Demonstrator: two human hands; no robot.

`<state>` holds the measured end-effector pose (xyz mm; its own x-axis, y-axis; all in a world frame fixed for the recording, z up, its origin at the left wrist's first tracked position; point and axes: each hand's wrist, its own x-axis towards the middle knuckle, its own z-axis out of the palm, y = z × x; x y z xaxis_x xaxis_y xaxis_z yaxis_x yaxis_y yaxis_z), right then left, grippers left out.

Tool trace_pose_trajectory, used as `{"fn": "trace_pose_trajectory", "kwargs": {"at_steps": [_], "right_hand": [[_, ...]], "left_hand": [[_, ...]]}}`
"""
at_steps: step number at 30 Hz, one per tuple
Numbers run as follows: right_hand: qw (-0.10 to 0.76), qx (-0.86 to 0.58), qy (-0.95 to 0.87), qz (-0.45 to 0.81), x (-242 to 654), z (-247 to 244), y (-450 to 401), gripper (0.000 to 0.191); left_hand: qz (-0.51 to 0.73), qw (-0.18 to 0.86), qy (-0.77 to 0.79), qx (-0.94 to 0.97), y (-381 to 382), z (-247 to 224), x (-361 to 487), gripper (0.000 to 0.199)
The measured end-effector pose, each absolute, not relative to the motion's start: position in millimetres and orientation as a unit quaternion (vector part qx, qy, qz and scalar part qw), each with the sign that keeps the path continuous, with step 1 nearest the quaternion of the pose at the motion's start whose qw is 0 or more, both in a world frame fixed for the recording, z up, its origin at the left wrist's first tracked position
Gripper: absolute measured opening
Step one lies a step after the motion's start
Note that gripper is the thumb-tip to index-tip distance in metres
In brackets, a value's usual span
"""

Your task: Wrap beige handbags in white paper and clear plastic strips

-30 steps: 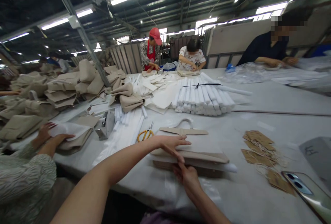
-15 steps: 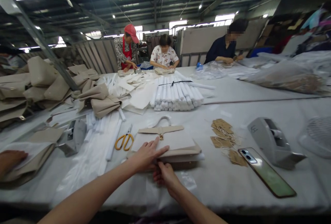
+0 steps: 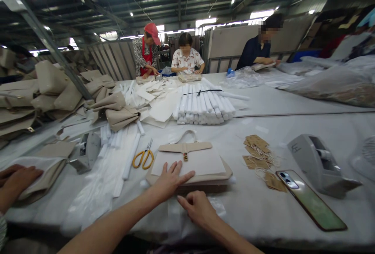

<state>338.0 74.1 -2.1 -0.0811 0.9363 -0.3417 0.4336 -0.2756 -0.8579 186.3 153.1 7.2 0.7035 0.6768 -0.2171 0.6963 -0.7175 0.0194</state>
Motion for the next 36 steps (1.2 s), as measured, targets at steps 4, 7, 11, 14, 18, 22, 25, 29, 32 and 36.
{"fn": "trace_pose_trajectory", "kwargs": {"at_steps": [4,7,11,14,18,22,25,29,32,36], "right_hand": [[0.235,-0.514,-0.817,0.117,392,44,86,0.032],[0.154,-0.413,-0.897,-0.049,427,52,111,0.065],[0.046,-0.360,-0.928,-0.090,456,28,134,0.054],[0.013,-0.344,-0.937,-0.061,467,5,139,0.061],[0.002,-0.368,-0.930,0.014,474,-22,139,0.075],[0.021,-0.392,-0.919,0.037,474,-37,137,0.081],[0.028,-0.384,-0.922,0.030,475,-40,136,0.083],[0.019,-0.387,-0.921,0.033,478,-40,135,0.084],[0.013,-0.394,-0.918,0.035,478,-41,136,0.085],[0.022,-0.399,-0.916,0.045,471,-33,133,0.076]], "left_hand": [[-0.086,0.050,0.378,0.921,150,0,186,0.074],[-0.079,0.050,0.373,0.923,149,-5,186,0.072],[-0.070,0.032,0.376,0.924,148,-17,186,0.068],[-0.049,0.017,0.381,0.923,147,-29,187,0.068],[-0.031,0.049,0.394,0.917,144,-40,191,0.069],[-0.045,0.106,0.392,0.913,141,-40,194,0.079],[-0.043,0.137,0.396,0.907,141,-31,193,0.076],[-0.036,0.192,0.393,0.899,149,4,195,0.058],[0.004,0.178,0.393,0.902,163,38,210,0.053],[0.052,0.123,0.319,0.938,178,53,241,0.061]]}}
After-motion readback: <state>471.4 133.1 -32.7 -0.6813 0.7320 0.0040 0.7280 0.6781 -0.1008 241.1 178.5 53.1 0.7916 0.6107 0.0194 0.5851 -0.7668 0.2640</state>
